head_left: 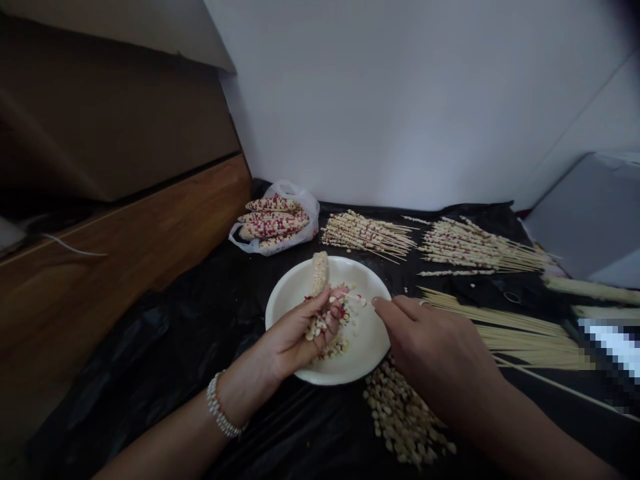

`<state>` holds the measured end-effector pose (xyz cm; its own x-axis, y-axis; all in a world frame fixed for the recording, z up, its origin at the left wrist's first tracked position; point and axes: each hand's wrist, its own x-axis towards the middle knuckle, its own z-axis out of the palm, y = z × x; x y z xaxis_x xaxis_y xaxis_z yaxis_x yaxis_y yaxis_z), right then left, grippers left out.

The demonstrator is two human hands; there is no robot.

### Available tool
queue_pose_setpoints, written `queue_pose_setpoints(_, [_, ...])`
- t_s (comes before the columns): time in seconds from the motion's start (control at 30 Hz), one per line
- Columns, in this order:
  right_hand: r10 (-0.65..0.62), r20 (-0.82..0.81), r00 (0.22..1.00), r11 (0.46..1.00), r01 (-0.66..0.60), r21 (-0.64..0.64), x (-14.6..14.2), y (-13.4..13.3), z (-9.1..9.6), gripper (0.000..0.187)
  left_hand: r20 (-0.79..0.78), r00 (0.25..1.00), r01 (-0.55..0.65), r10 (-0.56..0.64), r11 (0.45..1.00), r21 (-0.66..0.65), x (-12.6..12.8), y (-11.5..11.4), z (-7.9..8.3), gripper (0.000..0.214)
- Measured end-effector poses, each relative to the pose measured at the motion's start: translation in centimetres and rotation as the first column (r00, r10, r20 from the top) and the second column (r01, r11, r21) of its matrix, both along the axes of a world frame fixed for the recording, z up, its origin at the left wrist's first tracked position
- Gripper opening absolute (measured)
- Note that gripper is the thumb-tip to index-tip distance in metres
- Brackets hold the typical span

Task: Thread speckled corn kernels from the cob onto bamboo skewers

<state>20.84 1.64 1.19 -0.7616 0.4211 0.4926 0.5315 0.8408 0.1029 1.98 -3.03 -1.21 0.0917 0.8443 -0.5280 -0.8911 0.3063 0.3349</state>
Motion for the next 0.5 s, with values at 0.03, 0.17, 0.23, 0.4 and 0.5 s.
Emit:
queue_pose_setpoints(0.03, [-0.001, 0.001, 1.0, 1.0, 0.001, 0.001, 0.0, 0.04, -0.02, 0.019, -0.007, 1.0, -0.001, 0.001, 1.0, -0.015, -0.03, 0.02, -0.09, 0.013])
queue_pose_setpoints(0.17, [0.001, -0.011, 1.0, 1.0, -0.001, 0.006, 0.0, 0.16, -0.14, 0.017, -0.055, 0.998, -0.021, 0.02, 1.0, -0.015, -0.1, -0.04, -0.61, 0.021])
queue_pose_setpoints(0.23, [0.005, -0.009, 1.0, 1.0, -0.005, 0.004, 0.0, 0.18, -0.18, 0.018, -0.086, 0.995, -0.043, 0.043, 0.999, -0.006, -0.09, -0.1, -0.76, 0.024])
queue_pose_setpoints(0.4, [0.009, -0.015, 1.0, 1.0, -0.009, 0.0, -0.05, 0.09, -0.19, 0.018, -0.086, 0.995, -0.053, 0.053, 0.999, -0.008, -0.03, -0.1, -0.56, 0.022])
queue_pose_setpoints(0.5, [0.01, -0.012, 1.0, 1.0, -0.01, -0.002, -0.08, -0.01, -0.12, 0.018, -0.082, 0.994, -0.072, 0.07, 0.997, -0.016, -0.03, -0.06, -0.51, 0.018])
